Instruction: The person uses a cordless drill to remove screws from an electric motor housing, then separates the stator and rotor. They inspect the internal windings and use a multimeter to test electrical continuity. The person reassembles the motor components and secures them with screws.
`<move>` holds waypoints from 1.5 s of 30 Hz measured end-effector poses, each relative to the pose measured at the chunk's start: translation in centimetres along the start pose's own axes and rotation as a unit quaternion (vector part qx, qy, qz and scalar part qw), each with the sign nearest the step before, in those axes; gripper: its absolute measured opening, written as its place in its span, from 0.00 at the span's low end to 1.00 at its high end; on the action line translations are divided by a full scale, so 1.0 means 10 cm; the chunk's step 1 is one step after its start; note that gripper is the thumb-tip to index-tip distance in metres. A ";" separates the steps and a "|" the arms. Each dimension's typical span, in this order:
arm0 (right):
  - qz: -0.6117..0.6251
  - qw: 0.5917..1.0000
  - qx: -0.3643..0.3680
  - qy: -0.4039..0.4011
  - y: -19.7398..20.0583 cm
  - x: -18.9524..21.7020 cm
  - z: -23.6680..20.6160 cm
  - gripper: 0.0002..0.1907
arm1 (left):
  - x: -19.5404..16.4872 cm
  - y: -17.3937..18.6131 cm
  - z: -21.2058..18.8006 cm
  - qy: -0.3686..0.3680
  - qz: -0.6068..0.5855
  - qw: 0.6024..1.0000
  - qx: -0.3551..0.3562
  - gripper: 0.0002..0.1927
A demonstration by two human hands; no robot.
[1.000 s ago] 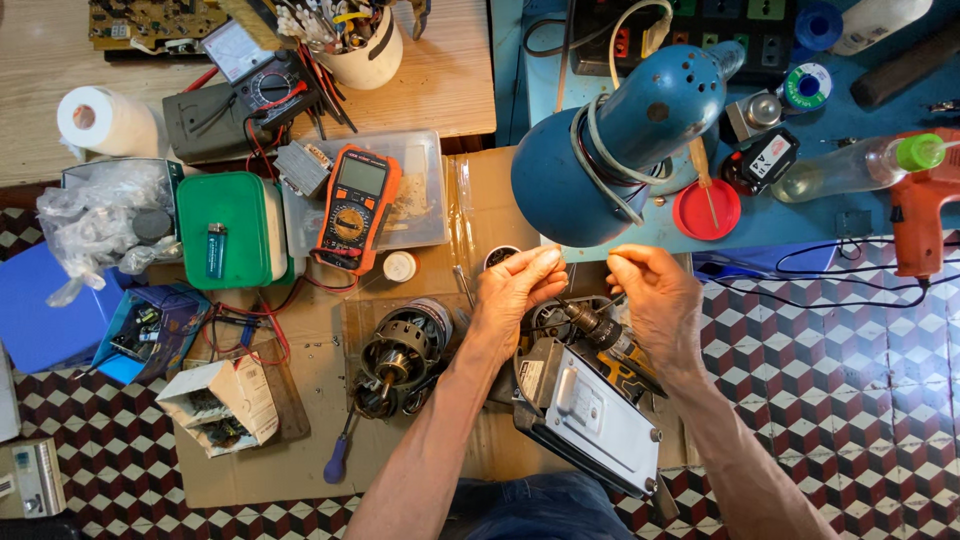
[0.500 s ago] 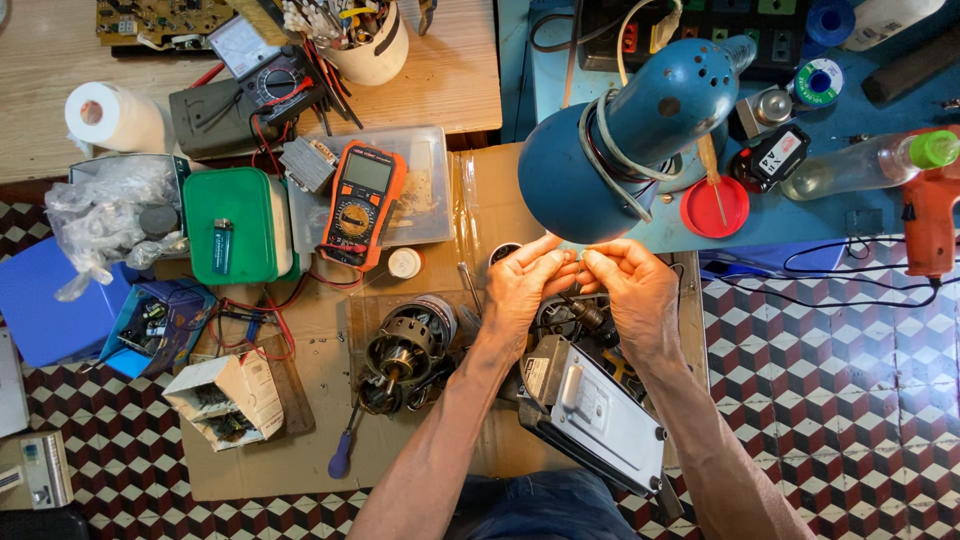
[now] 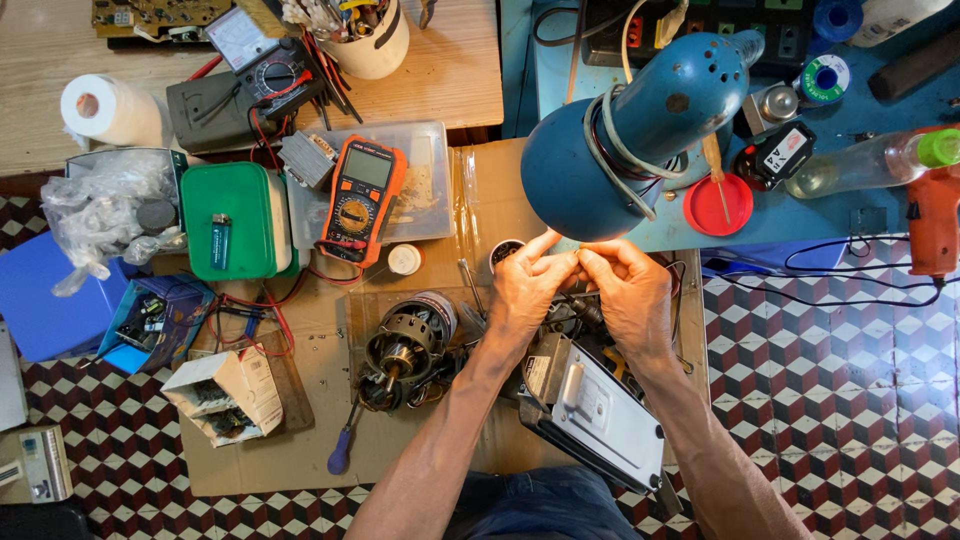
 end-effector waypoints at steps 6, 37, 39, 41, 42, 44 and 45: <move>-0.183 0.974 -0.028 0.132 0.06 0.15 -0.13 0.10 | -0.06 -0.03 -0.01 -0.040 0.112 0.992 -0.033 0.30; -0.276 0.925 0.011 0.260 -1.40 0.74 -1.45 0.11 | -0.53 1.54 -1.81 -0.110 -0.015 0.980 -0.166 0.16; -0.277 0.922 0.006 0.269 -1.48 0.66 -1.49 0.10 | -0.47 1.63 -1.75 -0.104 0.002 0.981 -0.164 0.14; -0.291 0.917 -0.005 0.271 -1.56 0.61 -1.53 0.10 | -0.43 1.68 -1.71 -0.086 0.002 0.986 -0.144 0.13; -0.305 0.913 -0.015 0.272 -1.59 0.59 -1.54 0.11 | -0.43 1.69 -1.70 -0.092 0.036 0.985 -0.142 0.13; -0.320 0.906 -0.033 0.276 -1.66 0.57 -1.55 0.11 | -0.43 1.71 -1.68 -0.106 0.103 0.979 -0.139 0.12; -0.323 0.904 -0.041 0.277 -1.67 0.56 -1.56 0.11 | -0.43 1.70 -1.67 -0.103 0.091 0.982 -0.131 0.12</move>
Point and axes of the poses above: each hand's wrist, its own z-axis towards the middle knuckle, its own y-axis out of the back of the hand, x = y × z, the point moved 1 cm from there along z, towards the middle knuckle, and after that the axes turned 15 degrees about -z, right-handed, at the moved point
